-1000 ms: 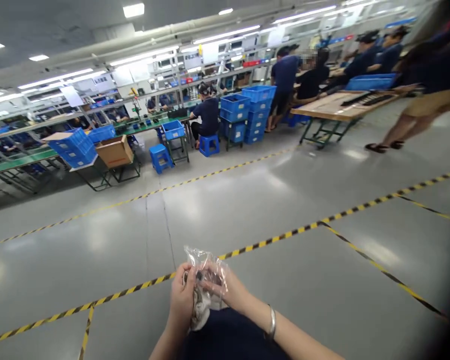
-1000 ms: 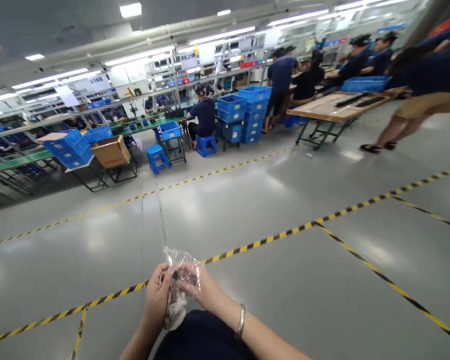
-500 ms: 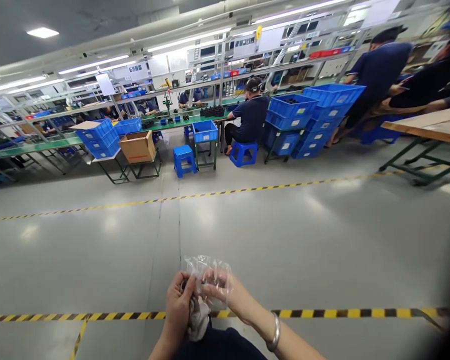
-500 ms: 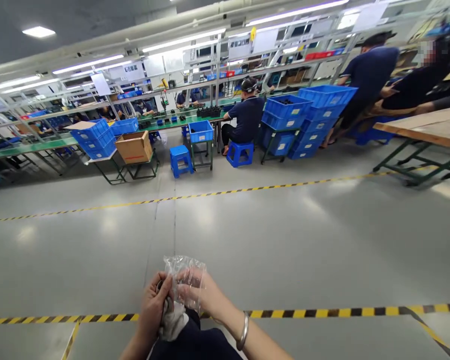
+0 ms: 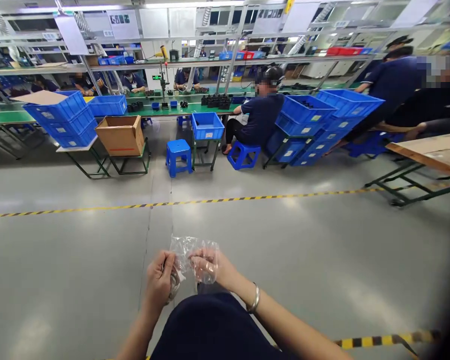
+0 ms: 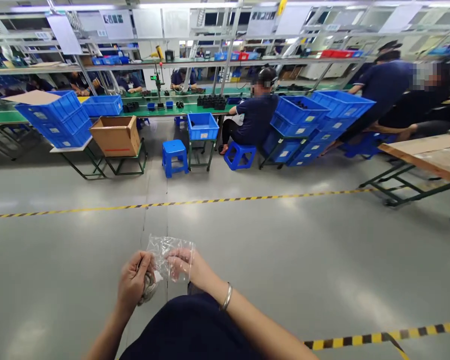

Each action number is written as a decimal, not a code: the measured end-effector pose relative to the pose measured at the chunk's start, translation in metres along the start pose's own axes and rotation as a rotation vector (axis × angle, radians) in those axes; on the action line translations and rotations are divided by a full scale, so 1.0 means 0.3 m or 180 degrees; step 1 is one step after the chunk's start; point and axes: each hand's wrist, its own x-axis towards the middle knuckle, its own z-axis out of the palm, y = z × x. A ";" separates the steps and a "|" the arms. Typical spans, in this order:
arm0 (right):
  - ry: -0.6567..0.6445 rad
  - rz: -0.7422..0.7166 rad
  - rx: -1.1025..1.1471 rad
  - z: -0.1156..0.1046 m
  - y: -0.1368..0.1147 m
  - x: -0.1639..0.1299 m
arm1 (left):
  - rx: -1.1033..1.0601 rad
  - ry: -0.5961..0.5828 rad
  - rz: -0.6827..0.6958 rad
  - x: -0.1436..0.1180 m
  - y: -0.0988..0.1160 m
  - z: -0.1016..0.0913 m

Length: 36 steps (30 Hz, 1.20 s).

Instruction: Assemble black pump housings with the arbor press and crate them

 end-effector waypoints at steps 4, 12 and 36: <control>-0.0158 -0.0051 -0.0145 -0.103 -0.095 0.321 | 0.0022 0.0415 -0.0239 0.281 0.015 -0.040; -0.0826 0.0271 0.0230 -0.257 -0.390 1.036 | 0.0070 0.1534 -0.0488 0.844 0.211 -0.169; -0.1116 0.0079 -0.0276 0.352 -0.710 2.846 | -0.0624 0.2199 -0.0525 2.193 0.296 -1.287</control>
